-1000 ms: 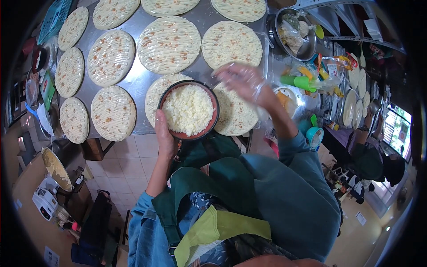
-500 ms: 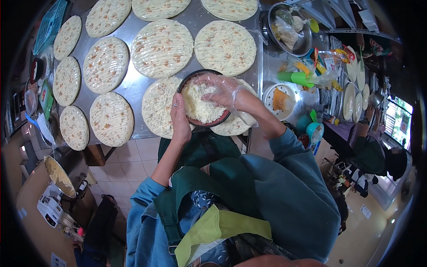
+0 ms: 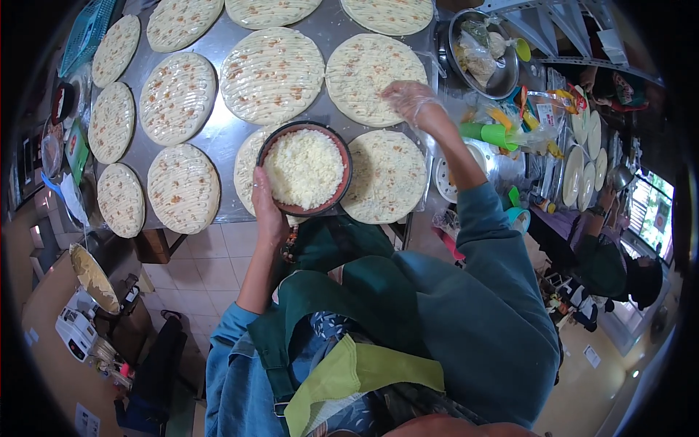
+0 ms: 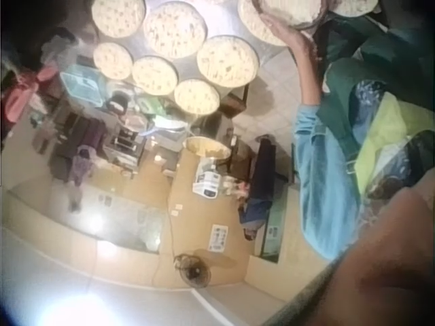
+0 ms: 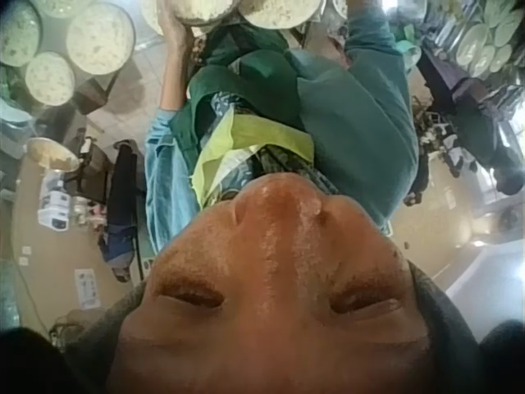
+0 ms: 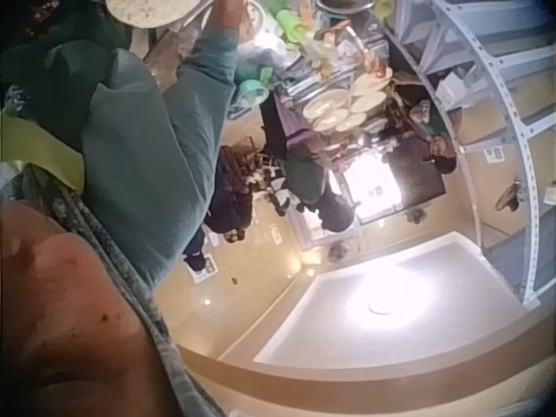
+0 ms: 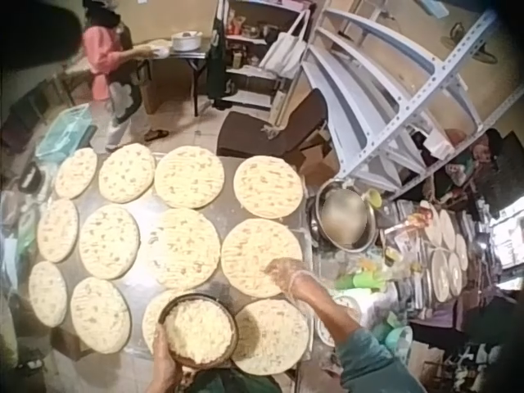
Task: Spreading shredded cheese from a bowl onto dough discs on a prep table.
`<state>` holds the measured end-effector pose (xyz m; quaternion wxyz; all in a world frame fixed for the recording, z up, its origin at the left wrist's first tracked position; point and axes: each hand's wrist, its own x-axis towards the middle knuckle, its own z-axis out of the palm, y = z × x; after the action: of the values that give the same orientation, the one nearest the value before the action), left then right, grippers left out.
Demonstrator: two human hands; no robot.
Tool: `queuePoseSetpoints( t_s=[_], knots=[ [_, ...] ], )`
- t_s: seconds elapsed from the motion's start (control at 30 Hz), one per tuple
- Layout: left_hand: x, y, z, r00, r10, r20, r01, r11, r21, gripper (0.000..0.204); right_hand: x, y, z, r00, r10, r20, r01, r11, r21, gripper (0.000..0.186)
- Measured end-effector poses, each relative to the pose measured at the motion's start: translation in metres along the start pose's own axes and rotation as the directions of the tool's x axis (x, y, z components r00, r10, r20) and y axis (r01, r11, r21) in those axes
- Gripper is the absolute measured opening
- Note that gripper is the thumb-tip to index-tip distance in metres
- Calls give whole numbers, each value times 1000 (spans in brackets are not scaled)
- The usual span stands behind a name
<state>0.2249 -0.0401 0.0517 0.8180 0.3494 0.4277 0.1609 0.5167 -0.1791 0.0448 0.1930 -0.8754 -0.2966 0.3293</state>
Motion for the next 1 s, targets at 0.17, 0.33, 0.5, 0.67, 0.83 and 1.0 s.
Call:
queuePoseSetpoints(
  t_s=[0.17, 0.33, 0.5, 0.67, 0.83, 1.0],
  knots=[
    [-18, 13, -6, 999, -22, -45, 20, 999, -36, 59, 15, -17, 24, 935, -352, -46, 351, 936, -35, 24],
    [-32, 22, -5, 997, -13, -75, 9, 998, -62, 60, 45, -29, 31, 957, -289, -36, 290, 956, 34, 22],
    [-36, 22, -4, 996, -8, -84, 2, 998, -69, 60, 63, -17, 4, 960, -265, -87, 276, 948, 161, 22],
    [-39, 22, -13, 998, -49, -49, 45, 995, -83, 61, 77, -24, -22, 975, -183, -126, 201, 968, 148, 20],
    [-37, 20, -13, 999, -50, 0, 50, 993, -108, 61, 118, 9, -12, 864, -466, -190, 474, 880, -4, 19],
    [-40, 21, -10, 998, -31, -58, 26, 996, -90, 61, 103, -5, 11, 888, -437, -144, 408, 893, -189, 24]
  ],
)
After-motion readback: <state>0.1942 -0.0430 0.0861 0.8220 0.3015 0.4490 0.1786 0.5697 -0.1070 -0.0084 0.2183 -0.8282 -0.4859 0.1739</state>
